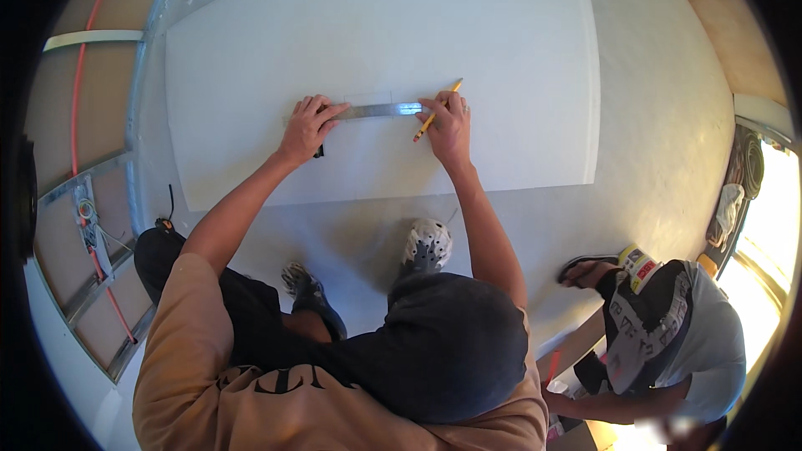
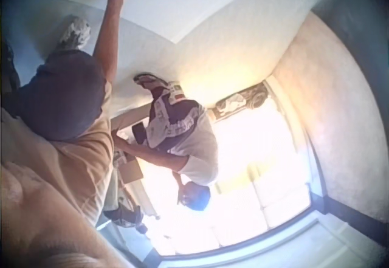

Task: Mark a rectangular area for a cutout on a drywall sheet using a combination square and a pencil.

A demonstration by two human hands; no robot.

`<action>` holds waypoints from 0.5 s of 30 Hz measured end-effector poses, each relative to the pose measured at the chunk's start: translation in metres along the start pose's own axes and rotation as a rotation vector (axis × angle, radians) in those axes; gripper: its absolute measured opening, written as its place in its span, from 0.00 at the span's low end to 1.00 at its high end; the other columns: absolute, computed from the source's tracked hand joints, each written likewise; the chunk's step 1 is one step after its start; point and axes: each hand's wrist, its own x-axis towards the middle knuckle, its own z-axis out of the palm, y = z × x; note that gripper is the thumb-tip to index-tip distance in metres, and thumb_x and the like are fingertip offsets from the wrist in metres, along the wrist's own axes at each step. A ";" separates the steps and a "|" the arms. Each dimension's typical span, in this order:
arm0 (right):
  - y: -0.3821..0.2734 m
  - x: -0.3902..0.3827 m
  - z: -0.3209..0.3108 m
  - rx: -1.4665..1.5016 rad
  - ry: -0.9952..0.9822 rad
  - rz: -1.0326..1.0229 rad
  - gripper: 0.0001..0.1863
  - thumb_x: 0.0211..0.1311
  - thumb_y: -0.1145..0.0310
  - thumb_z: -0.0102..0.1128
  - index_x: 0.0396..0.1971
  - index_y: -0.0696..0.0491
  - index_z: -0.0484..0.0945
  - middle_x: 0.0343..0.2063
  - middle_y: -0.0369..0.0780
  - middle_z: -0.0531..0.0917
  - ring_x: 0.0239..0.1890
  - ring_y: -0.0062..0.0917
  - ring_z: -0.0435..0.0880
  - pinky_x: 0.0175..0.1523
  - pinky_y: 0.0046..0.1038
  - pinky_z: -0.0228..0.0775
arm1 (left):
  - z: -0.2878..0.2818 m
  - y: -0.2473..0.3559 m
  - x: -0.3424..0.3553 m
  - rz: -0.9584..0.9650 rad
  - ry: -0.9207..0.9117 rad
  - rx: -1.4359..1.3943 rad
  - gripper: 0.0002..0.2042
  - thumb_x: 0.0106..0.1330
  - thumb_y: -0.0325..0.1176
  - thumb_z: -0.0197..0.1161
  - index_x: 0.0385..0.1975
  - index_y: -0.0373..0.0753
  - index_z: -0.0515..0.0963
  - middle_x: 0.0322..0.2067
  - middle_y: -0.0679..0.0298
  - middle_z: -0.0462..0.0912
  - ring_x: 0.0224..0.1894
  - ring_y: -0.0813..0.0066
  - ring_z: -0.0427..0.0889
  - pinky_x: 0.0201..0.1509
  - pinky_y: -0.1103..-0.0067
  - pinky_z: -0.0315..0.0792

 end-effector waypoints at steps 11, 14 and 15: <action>-0.002 -0.002 0.004 -0.039 0.034 0.014 0.13 0.62 0.67 0.84 0.47 0.43 0.96 0.45 0.32 0.78 0.46 0.30 0.77 0.57 0.41 0.63 | 0.028 0.024 -0.014 -0.088 0.202 0.113 0.24 0.72 0.33 0.75 0.69 0.52 0.86 0.58 0.64 0.80 0.60 0.59 0.80 0.70 0.58 0.72; 0.000 -0.004 0.004 -0.039 0.034 0.013 0.13 0.63 0.66 0.84 0.47 0.42 0.96 0.45 0.32 0.78 0.46 0.29 0.76 0.57 0.41 0.63 | 0.038 0.042 -0.004 -0.110 0.283 0.124 0.24 0.71 0.36 0.77 0.68 0.51 0.86 0.60 0.64 0.81 0.62 0.58 0.80 0.72 0.56 0.70; -0.002 -0.003 0.004 -0.037 0.038 0.015 0.13 0.63 0.66 0.84 0.47 0.41 0.96 0.44 0.31 0.78 0.46 0.29 0.76 0.57 0.41 0.63 | 0.042 0.047 0.001 -0.101 0.306 0.124 0.24 0.71 0.35 0.76 0.67 0.51 0.86 0.61 0.65 0.81 0.63 0.57 0.80 0.73 0.55 0.70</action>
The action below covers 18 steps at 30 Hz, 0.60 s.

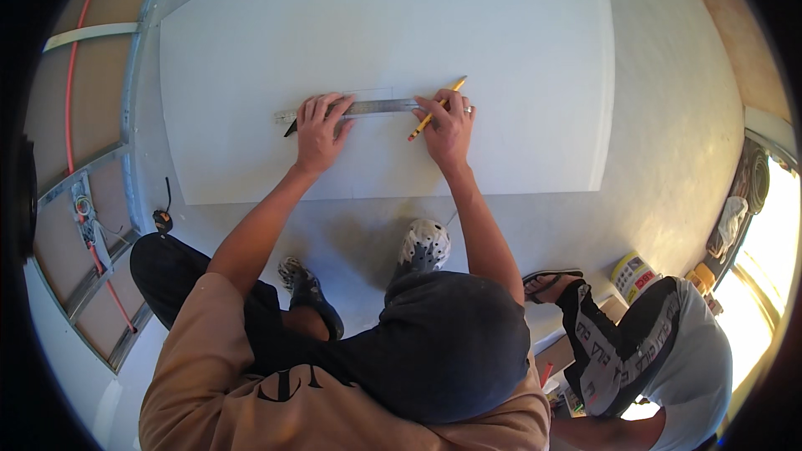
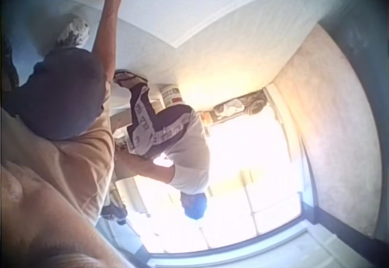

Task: Mark a rectangular area for a cutout on a drywall sheet using a combination square and a pencil.

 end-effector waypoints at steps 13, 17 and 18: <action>-0.006 0.002 0.004 -0.065 -0.005 -0.005 0.13 0.65 0.63 0.83 0.48 0.37 0.96 0.44 0.30 0.78 0.46 0.30 0.75 0.55 0.40 0.61 | 0.029 0.024 0.003 -0.090 0.095 -0.084 0.18 0.73 0.30 0.73 0.61 0.50 0.88 0.60 0.67 0.82 0.68 0.60 0.80 0.79 0.54 0.69; -0.004 0.002 0.003 -0.064 -0.005 -0.016 0.13 0.65 0.62 0.83 0.48 0.37 0.96 0.44 0.30 0.79 0.47 0.30 0.75 0.55 0.41 0.61 | 0.030 0.025 0.004 -0.106 0.100 -0.092 0.16 0.75 0.30 0.71 0.60 0.49 0.88 0.59 0.67 0.83 0.68 0.60 0.80 0.79 0.54 0.69; -0.004 0.002 0.003 -0.059 -0.007 -0.010 0.13 0.64 0.62 0.83 0.48 0.37 0.96 0.44 0.30 0.78 0.47 0.30 0.75 0.55 0.41 0.61 | 0.030 0.026 0.005 -0.110 0.097 -0.103 0.16 0.75 0.30 0.70 0.60 0.48 0.88 0.59 0.67 0.83 0.68 0.59 0.80 0.80 0.53 0.69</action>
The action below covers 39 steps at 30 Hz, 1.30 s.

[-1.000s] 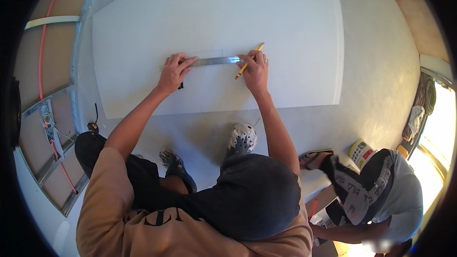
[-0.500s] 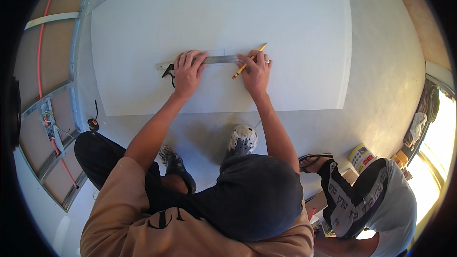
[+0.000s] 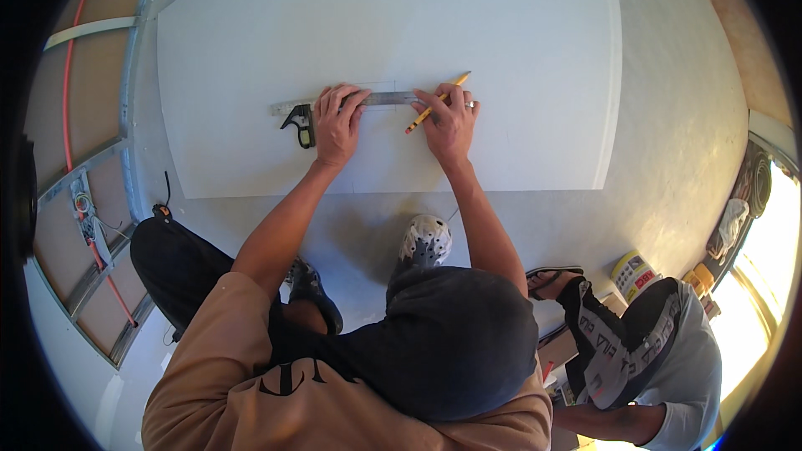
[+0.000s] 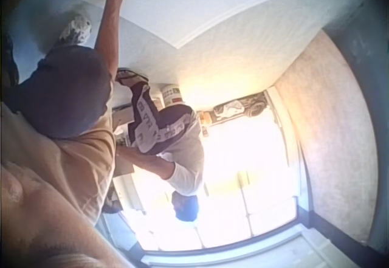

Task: Mark a rectangular area for a cutout on a drywall sheet using a combination square and a pencil.

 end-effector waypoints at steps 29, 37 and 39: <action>0.003 -0.001 -0.002 -0.051 -0.021 0.000 0.13 0.66 0.59 0.82 0.50 0.34 0.97 0.44 0.30 0.78 0.46 0.28 0.76 0.56 0.40 0.60 | 0.000 0.007 0.003 -0.037 0.000 -0.076 0.19 0.72 0.28 0.73 0.61 0.49 0.89 0.58 0.68 0.84 0.68 0.58 0.81 0.79 0.57 0.71; 0.000 -0.001 -0.001 -0.046 -0.024 -0.005 0.14 0.66 0.59 0.81 0.51 0.34 0.96 0.44 0.30 0.78 0.47 0.28 0.76 0.56 0.41 0.61 | -0.003 0.005 0.003 -0.062 -0.001 -0.106 0.18 0.71 0.29 0.75 0.59 0.51 0.91 0.57 0.69 0.84 0.67 0.61 0.81 0.70 0.61 0.72; 0.000 -0.001 -0.002 -0.046 -0.034 0.007 0.14 0.67 0.59 0.81 0.51 0.34 0.96 0.44 0.30 0.78 0.47 0.29 0.76 0.56 0.41 0.61 | -0.003 0.005 0.003 -0.065 -0.006 -0.110 0.17 0.71 0.29 0.75 0.59 0.51 0.91 0.57 0.69 0.84 0.67 0.61 0.81 0.70 0.61 0.72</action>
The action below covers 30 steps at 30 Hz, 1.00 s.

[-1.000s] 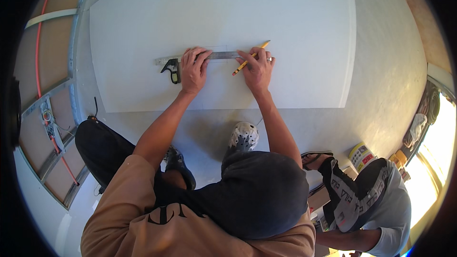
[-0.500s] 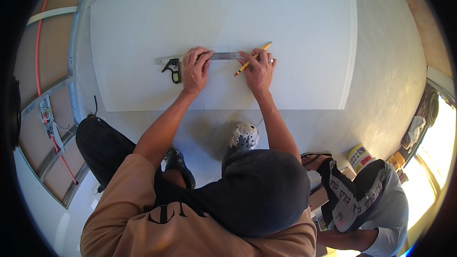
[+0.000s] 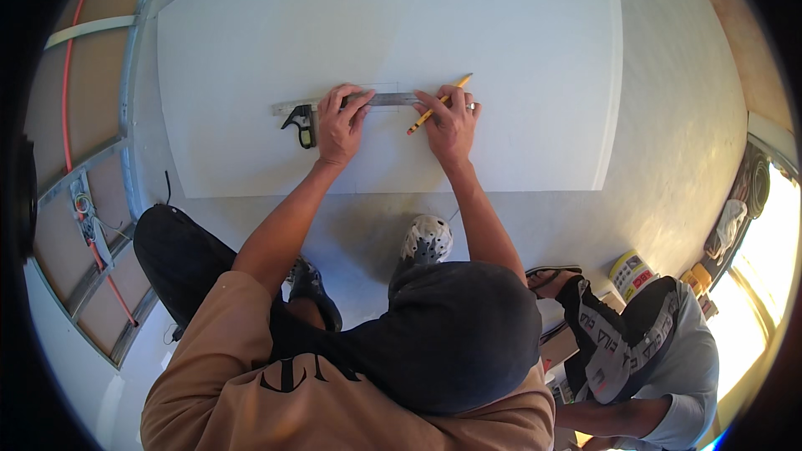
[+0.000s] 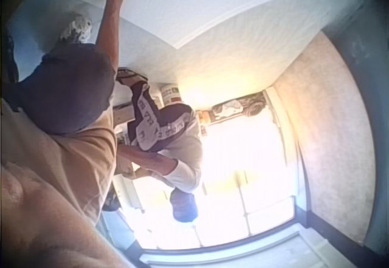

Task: Mark a rectangular area for a cutout on a drywall sheet using a combination square and a pencil.

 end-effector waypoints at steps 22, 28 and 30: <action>-0.001 0.002 0.001 -0.006 -0.003 0.020 0.13 0.67 0.57 0.81 0.51 0.34 0.96 0.45 0.31 0.78 0.48 0.29 0.76 0.56 0.41 0.61 | 0.003 -0.001 0.000 -0.004 0.017 -0.014 0.20 0.69 0.27 0.75 0.59 0.54 0.92 0.53 0.69 0.82 0.64 0.61 0.82 0.71 0.60 0.72; 0.000 0.000 0.002 -0.029 -0.015 0.012 0.14 0.68 0.57 0.81 0.52 0.34 0.96 0.45 0.32 0.78 0.48 0.30 0.76 0.57 0.41 0.61 | 0.003 -0.003 -0.001 0.079 -0.016 0.080 0.22 0.66 0.24 0.75 0.58 0.55 0.92 0.55 0.71 0.82 0.67 0.61 0.80 0.76 0.59 0.70; -0.001 0.001 0.002 -0.027 -0.010 0.007 0.14 0.68 0.57 0.81 0.52 0.34 0.96 0.45 0.32 0.78 0.48 0.30 0.76 0.57 0.41 0.61 | 0.004 -0.004 -0.001 0.079 -0.009 0.078 0.21 0.66 0.24 0.75 0.57 0.55 0.92 0.55 0.71 0.82 0.68 0.61 0.80 0.76 0.58 0.70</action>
